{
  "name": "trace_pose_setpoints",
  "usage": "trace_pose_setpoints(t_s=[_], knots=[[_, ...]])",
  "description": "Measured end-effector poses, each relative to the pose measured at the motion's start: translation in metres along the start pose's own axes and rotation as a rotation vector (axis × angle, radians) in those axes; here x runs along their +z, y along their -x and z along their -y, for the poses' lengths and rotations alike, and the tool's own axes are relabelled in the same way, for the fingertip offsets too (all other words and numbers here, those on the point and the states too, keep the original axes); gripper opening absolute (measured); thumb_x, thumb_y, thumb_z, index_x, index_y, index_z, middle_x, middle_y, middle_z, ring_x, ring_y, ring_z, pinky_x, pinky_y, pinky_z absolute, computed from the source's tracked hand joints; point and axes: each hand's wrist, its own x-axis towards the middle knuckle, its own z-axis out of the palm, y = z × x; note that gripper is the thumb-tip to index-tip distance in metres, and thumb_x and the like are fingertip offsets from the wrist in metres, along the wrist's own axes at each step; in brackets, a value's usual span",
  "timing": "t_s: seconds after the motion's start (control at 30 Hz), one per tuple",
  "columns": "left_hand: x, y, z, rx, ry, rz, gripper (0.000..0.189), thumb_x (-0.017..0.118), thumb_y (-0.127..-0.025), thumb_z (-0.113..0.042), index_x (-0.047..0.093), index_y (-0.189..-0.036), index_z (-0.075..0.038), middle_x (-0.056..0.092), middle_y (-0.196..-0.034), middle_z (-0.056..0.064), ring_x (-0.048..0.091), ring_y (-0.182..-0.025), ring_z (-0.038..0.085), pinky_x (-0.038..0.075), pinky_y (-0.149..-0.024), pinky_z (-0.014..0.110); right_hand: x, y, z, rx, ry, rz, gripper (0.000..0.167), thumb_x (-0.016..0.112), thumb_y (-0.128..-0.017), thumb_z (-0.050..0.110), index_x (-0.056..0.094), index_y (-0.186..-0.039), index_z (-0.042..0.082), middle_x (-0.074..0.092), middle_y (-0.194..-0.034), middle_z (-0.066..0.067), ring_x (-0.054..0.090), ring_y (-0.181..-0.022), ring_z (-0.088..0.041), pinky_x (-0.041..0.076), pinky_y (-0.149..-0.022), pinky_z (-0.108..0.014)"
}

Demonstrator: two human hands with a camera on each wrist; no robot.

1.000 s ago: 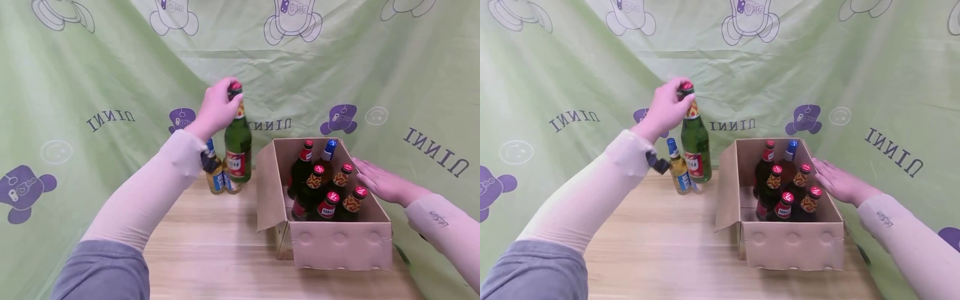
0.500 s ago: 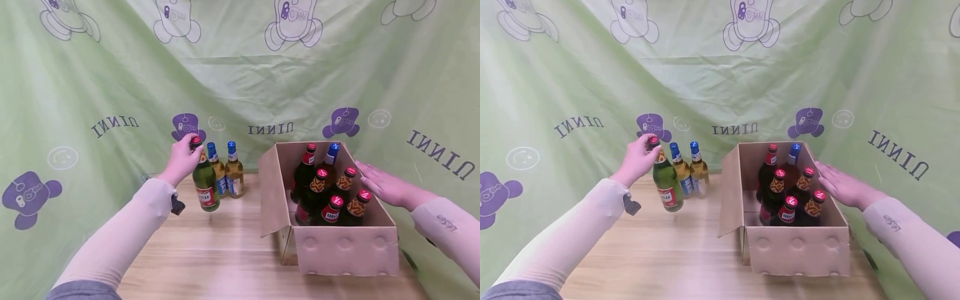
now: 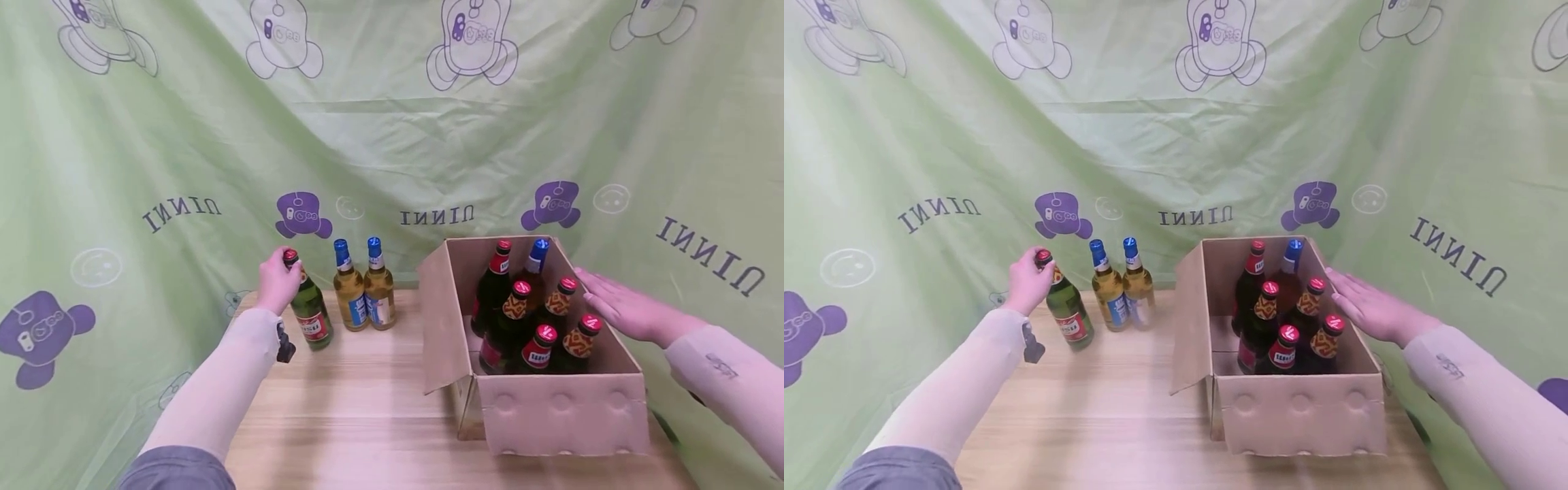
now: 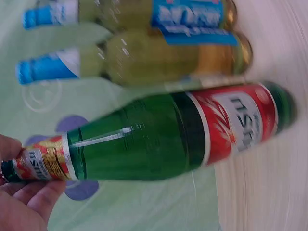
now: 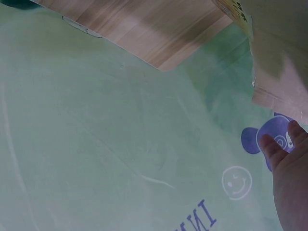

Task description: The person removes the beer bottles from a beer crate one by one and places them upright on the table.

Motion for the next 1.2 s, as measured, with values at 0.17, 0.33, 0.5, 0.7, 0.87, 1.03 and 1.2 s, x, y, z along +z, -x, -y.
trace_pose_setpoints(t_s=[0.17, 0.33, 0.5, 0.7, 0.87, 1.03, 1.2], knots=[[0.001, -0.003, 0.010, -0.052, -0.013, 0.006, 0.040, 0.058, -0.103, -0.010, 0.050, -0.138, 0.009, 0.064, -0.121, 0.033, 0.066, -0.106, 0.046, 0.053, -0.097, 0.056, 0.001, -0.003, 0.001, 0.021, -0.028, 0.009, 0.058, 0.036, -0.113, 0.022, 0.022, -0.157, -0.012, 0.019, -0.162, -0.036, 0.019, -0.147, -0.056, 0.005, -0.125, -0.038], [0.006, -0.008, 0.012, -0.048, -0.018, -0.025, 0.038, 0.058, -0.103, -0.010, 0.053, -0.137, 0.007, 0.066, -0.118, 0.032, 0.067, -0.104, 0.046, 0.053, -0.096, 0.057, 0.000, -0.004, 0.002, 0.030, -0.032, 0.021, 0.058, 0.035, -0.113, 0.023, 0.020, -0.158, -0.011, 0.017, -0.163, -0.035, 0.018, -0.148, -0.056, 0.009, -0.125, -0.047], [0.017, -0.016, 0.010, -0.018, -0.029, -0.038, 0.036, 0.058, -0.103, -0.010, 0.054, -0.135, 0.006, 0.066, -0.116, 0.032, 0.066, -0.104, 0.047, 0.052, -0.096, 0.057, -0.003, -0.001, 0.001, 0.041, -0.045, 0.028, 0.058, 0.034, -0.114, 0.023, 0.018, -0.158, -0.012, 0.016, -0.163, -0.035, 0.017, -0.148, -0.056, 0.009, -0.125, -0.049], [0.028, -0.024, 0.007, -0.039, -0.031, -0.042, 0.035, 0.059, -0.103, -0.010, 0.055, -0.133, 0.006, 0.066, -0.117, 0.032, 0.066, -0.105, 0.047, 0.052, -0.096, 0.056, -0.001, 0.000, 0.001, 0.045, -0.048, 0.030, 0.059, 0.034, -0.114, 0.024, 0.018, -0.158, -0.011, 0.016, -0.163, -0.034, 0.018, -0.148, -0.055, 0.009, -0.125, -0.046], [0.031, -0.027, 0.005, -0.064, -0.030, -0.038, 0.037, 0.058, -0.104, -0.012, 0.054, -0.136, 0.006, 0.066, -0.121, 0.031, 0.066, -0.107, 0.046, 0.051, -0.099, 0.055, 0.005, -0.001, 0.001, 0.043, -0.064, 0.031, 0.059, 0.035, -0.114, 0.024, 0.019, -0.158, -0.011, 0.016, -0.163, -0.034, 0.017, -0.149, -0.055, 0.004, -0.124, -0.031], [0.032, -0.030, 0.001, -0.074, -0.024, -0.018, 0.040, 0.058, -0.104, -0.012, 0.052, -0.139, 0.006, 0.064, -0.125, 0.032, 0.066, -0.110, 0.047, 0.050, -0.101, 0.055, 0.005, -0.002, 0.000, 0.049, -0.075, 0.029, 0.060, 0.034, -0.114, 0.025, 0.018, -0.158, -0.011, 0.014, -0.164, -0.034, 0.016, -0.149, -0.054, 0.007, -0.125, -0.041], [0.035, -0.037, 0.001, -0.107, 0.024, -0.006, 0.043, 0.058, -0.102, -0.009, 0.049, -0.141, 0.006, 0.061, -0.132, 0.032, 0.063, -0.116, 0.047, 0.050, -0.103, 0.054, -0.002, -0.007, -0.001, 0.049, -0.044, 0.037, 0.060, 0.035, -0.113, 0.025, 0.018, -0.159, -0.011, 0.015, -0.164, -0.034, 0.017, -0.148, -0.055, 0.014, -0.123, -0.056]])
